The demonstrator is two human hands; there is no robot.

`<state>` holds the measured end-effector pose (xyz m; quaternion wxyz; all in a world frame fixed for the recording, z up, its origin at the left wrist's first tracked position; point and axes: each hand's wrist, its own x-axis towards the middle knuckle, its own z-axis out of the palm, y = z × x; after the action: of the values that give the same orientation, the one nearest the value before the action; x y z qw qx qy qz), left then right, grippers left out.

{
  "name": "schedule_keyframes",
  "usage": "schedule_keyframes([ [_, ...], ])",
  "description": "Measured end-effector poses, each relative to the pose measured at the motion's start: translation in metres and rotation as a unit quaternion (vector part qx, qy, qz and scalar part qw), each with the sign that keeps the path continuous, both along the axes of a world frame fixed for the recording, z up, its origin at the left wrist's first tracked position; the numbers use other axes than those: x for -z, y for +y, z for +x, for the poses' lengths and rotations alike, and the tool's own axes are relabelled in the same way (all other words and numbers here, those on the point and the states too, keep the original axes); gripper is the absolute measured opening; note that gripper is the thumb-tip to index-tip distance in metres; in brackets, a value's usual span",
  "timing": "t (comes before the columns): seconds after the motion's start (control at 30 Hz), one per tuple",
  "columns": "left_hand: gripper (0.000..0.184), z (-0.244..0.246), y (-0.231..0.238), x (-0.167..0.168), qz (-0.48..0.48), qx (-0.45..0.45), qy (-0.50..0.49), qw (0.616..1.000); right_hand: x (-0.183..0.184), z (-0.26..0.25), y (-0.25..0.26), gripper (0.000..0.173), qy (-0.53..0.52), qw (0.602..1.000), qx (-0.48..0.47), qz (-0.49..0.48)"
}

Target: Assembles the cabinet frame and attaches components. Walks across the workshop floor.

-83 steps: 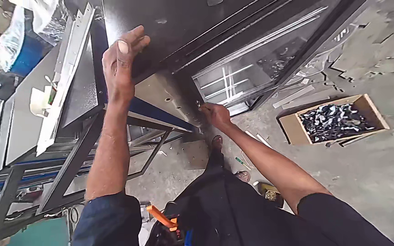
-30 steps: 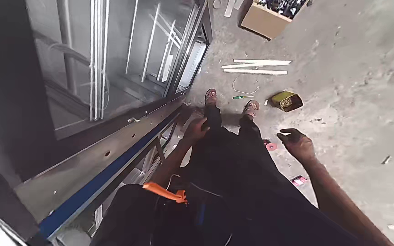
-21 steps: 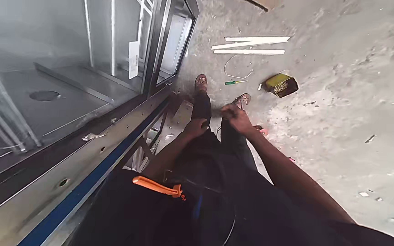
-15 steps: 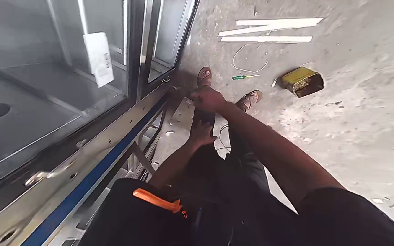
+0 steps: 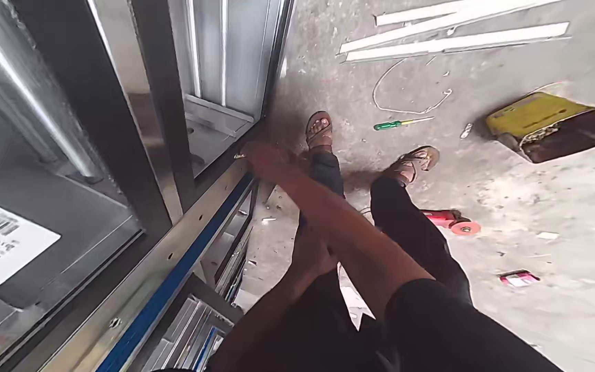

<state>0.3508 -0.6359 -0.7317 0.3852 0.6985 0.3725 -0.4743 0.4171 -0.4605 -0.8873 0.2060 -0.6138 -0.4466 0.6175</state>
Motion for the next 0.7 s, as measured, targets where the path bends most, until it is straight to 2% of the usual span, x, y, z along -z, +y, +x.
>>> schedule_keyframes([
  [0.07,0.062,0.030,0.019,-0.010,-0.055,0.037,0.072,0.995,0.002,0.004,0.009,0.046,0.001,1.000,-0.011,0.013],
  [0.13,0.065,0.045,0.023,-0.024,-0.097,0.061,0.125,0.985,-0.007,0.003,0.010,0.052,0.019,0.999,-0.046,-0.012],
  [0.23,0.067,0.028,0.000,-0.009,0.002,0.044,0.031,0.999,-0.006,0.014,0.014,0.060,0.028,0.996,-0.079,-0.023],
  [0.37,0.057,0.013,-0.022,0.009,0.019,0.054,0.015,0.998,-0.001,0.031,-0.031,0.038,0.013,0.998,-0.063,-0.009],
  [0.43,0.055,0.004,-0.035,0.018,0.018,0.079,0.020,0.996,0.006,0.048,-0.073,0.040,-0.010,0.997,-0.069,0.026],
  [0.57,0.059,0.004,-0.044,0.026,0.011,0.106,0.046,0.993,-0.005,0.127,-0.150,0.048,-0.102,0.992,-0.074,0.016],
  [0.7,0.061,0.013,-0.039,0.026,0.002,0.123,0.062,0.990,-0.006,0.233,-0.217,0.044,-0.221,0.973,0.002,0.068],
])
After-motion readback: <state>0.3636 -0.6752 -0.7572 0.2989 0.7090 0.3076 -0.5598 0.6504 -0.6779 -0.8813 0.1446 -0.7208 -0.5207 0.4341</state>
